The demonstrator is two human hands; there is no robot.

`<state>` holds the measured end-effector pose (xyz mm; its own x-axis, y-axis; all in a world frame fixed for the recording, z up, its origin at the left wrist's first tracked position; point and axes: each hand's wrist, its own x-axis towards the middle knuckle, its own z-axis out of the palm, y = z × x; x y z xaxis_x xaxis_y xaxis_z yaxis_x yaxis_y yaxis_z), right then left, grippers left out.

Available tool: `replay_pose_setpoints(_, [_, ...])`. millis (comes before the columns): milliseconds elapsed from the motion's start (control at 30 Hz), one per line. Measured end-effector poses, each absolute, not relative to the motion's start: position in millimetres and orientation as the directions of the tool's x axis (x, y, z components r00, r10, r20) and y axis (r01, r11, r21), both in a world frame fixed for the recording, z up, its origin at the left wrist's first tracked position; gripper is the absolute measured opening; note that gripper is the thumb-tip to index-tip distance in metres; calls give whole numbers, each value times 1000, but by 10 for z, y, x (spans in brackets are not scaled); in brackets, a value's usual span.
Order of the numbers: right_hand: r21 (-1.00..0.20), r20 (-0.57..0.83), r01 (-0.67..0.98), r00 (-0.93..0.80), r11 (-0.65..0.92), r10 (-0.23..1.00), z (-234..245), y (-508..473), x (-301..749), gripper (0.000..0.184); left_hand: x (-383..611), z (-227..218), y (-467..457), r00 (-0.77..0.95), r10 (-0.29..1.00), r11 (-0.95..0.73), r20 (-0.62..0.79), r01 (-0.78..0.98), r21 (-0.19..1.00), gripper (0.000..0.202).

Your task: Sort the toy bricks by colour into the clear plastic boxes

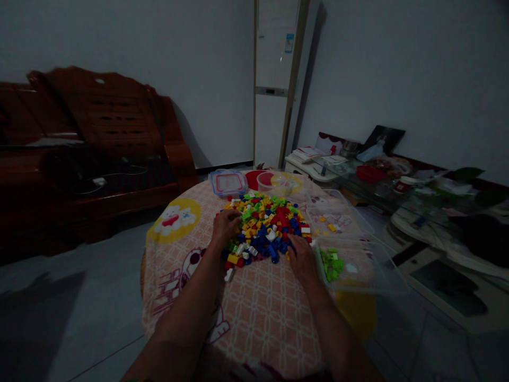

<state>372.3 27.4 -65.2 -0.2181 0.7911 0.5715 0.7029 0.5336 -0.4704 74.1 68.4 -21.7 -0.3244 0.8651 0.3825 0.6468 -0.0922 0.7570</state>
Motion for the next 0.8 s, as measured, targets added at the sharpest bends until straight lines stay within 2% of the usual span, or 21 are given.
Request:
replay_pose_setpoints(167, [-468,582,701,-214,539,784,-666,276,3722,43,747,-182,634,-410,820,-131,399,544,829,28])
replay_pose_setpoints(267, [-473,587,694,-211,543,781,-669,275,3722,42,777,-109,608,-349,841,-181,414,540,822,28])
replay_pose_setpoints(433, [-474,575,694,-222,542,788,-655,268,3728,42,899,-11,596,-85,897,-258,434,696,670,26])
replay_pose_setpoints(567, [-479,576,691,-217,541,788,-645,266,3727,42,961,-25,611,-57,912,-214,407,780,589,28])
replay_pose_setpoints(700, [-485,571,689,-217,538,792,-654,273,3716,42,961,-45,632,-148,913,-163,380,723,672,28])
replay_pose_setpoints(800, [-488,574,687,-212,538,791,-669,281,3713,42,1023,9,663,-173,902,-212,396,619,756,31])
